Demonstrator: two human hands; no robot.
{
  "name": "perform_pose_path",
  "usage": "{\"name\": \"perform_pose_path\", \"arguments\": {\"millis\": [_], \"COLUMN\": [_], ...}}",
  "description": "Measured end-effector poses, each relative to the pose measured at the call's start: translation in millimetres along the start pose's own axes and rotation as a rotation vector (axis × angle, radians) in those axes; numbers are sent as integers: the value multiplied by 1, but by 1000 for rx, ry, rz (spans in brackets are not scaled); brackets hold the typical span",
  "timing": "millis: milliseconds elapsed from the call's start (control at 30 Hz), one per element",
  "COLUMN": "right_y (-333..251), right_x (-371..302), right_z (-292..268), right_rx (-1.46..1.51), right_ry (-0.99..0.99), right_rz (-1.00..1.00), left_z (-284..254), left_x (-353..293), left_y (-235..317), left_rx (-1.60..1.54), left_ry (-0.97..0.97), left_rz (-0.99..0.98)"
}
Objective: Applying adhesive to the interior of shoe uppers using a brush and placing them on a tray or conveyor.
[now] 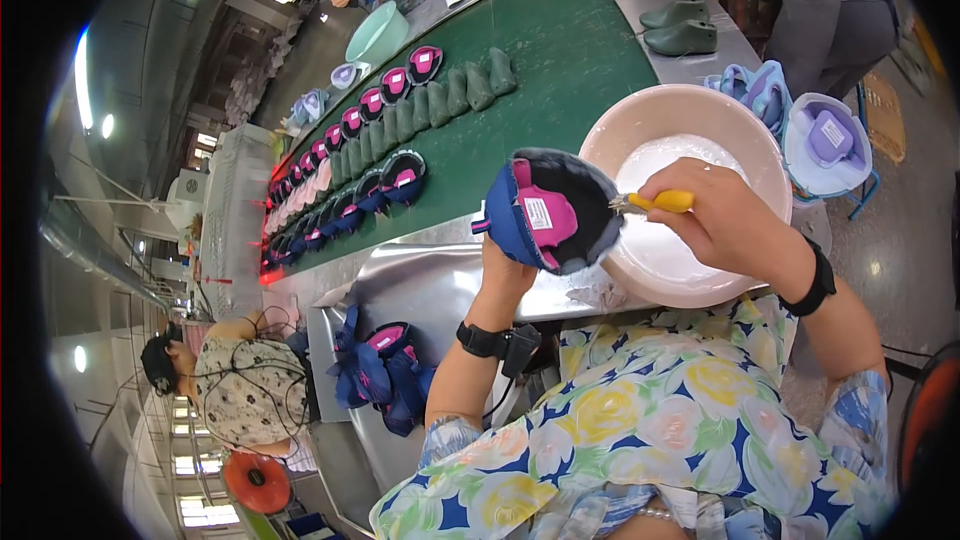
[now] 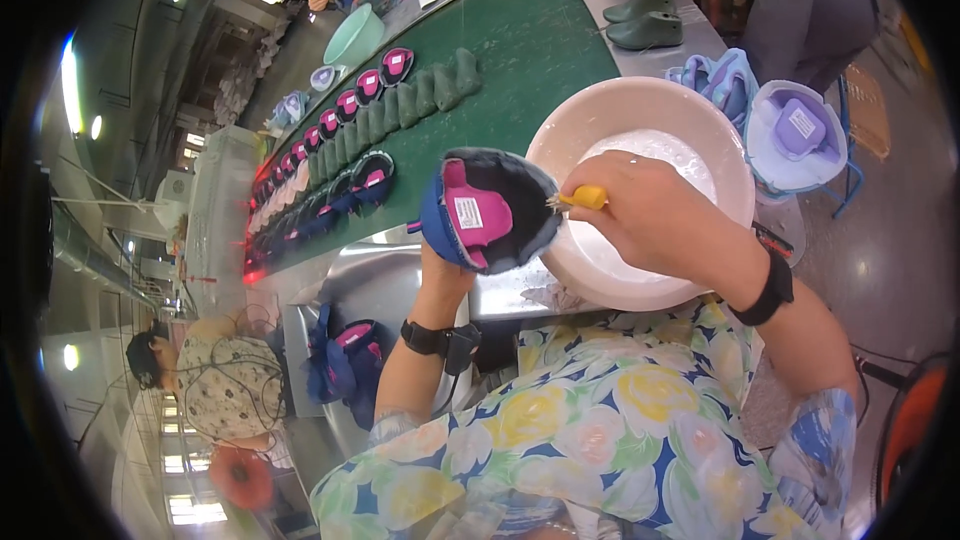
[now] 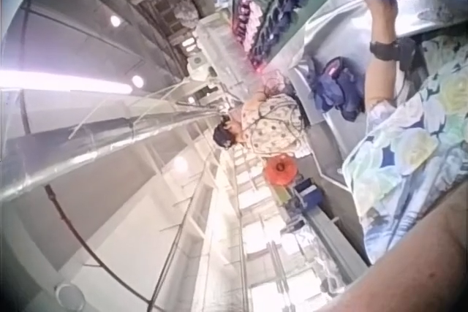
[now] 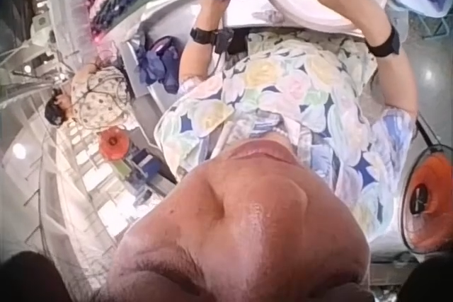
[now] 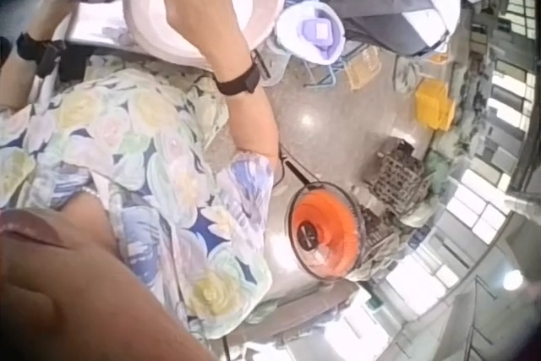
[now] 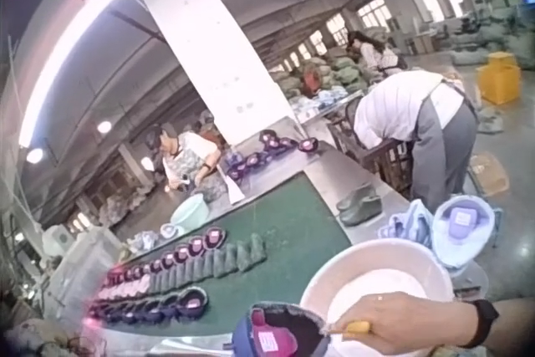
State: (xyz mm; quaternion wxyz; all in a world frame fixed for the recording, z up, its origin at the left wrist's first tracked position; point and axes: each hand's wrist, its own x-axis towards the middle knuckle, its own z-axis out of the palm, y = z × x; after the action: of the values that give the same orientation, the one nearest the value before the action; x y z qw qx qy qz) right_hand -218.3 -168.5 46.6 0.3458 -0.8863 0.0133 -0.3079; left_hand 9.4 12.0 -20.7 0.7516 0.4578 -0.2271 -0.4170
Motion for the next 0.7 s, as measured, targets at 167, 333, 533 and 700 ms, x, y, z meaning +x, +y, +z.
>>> {"name": "perform_pose_path", "arguments": {"millis": [167,333,533,700], "right_y": [-23,0,10,18], "right_x": [-10,-9,-10,-4], "right_z": [25,22,11,23], "right_rx": [351,115,372,425], "right_ry": [174,196,278,188], "right_rz": [173,334,533,637], "left_z": [-22,-81,-188,-264], "left_x": [3,24,90,157], "left_y": [-13,-23,9,9], "left_rx": [-7,443,205,142], "left_ry": [39,159,408,565], "left_rz": [153,363,135,128]}}
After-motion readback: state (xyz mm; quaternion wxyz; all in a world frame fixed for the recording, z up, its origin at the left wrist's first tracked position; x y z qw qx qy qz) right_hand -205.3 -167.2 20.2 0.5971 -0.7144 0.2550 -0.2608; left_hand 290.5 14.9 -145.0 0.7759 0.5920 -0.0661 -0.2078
